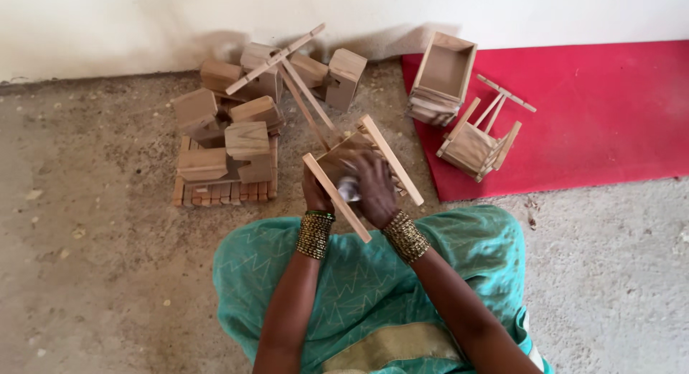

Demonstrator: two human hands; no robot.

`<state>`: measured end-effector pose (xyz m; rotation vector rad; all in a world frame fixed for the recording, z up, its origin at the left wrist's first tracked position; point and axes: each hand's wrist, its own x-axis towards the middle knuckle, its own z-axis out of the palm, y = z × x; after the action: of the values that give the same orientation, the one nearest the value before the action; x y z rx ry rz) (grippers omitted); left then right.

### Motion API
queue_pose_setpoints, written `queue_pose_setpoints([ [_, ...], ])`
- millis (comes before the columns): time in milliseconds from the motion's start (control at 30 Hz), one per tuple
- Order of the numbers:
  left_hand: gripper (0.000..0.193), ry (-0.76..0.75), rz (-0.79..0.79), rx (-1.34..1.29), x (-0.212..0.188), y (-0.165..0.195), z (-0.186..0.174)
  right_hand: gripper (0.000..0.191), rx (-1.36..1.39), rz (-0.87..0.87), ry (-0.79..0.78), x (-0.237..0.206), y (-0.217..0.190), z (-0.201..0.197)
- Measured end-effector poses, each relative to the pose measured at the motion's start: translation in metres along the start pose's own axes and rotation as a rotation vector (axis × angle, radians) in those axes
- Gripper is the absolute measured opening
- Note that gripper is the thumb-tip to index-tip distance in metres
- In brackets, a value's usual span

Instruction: The person sits on the floor and wipes wooden toy parts, including slatted sticks, small boxes and toy furniture pieces, one at a time with a cloth, placing wiped pieces into piles and moving each cleaned item aside before taking the next.

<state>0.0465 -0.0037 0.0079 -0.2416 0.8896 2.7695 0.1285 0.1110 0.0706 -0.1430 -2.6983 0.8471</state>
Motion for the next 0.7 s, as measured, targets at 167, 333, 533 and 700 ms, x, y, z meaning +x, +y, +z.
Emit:
queue_pose_setpoints([
  [167, 0.037, 0.038, 0.08, 0.002, 0.004, 0.0, -0.002, 0.072, -0.227, -0.538, -0.022, -0.031, 0.019, 0.007],
  [333, 0.035, -0.079, 0.431, 0.425, 0.013, -0.001, -0.008, 0.065, -0.304, -0.581, 0.061, -0.043, 0.039, 0.017],
  [533, 0.045, -0.089, 0.324, 0.373, 0.003, -0.013, -0.008, 0.07, -0.254, -0.534, 0.226, 0.025, 0.018, 0.021],
  [700, 0.052, 0.006, 0.228, 0.41, -0.001, -0.007, -0.001, 0.074, -0.17, -0.524, 0.193, 0.031, 0.013, 0.023],
])
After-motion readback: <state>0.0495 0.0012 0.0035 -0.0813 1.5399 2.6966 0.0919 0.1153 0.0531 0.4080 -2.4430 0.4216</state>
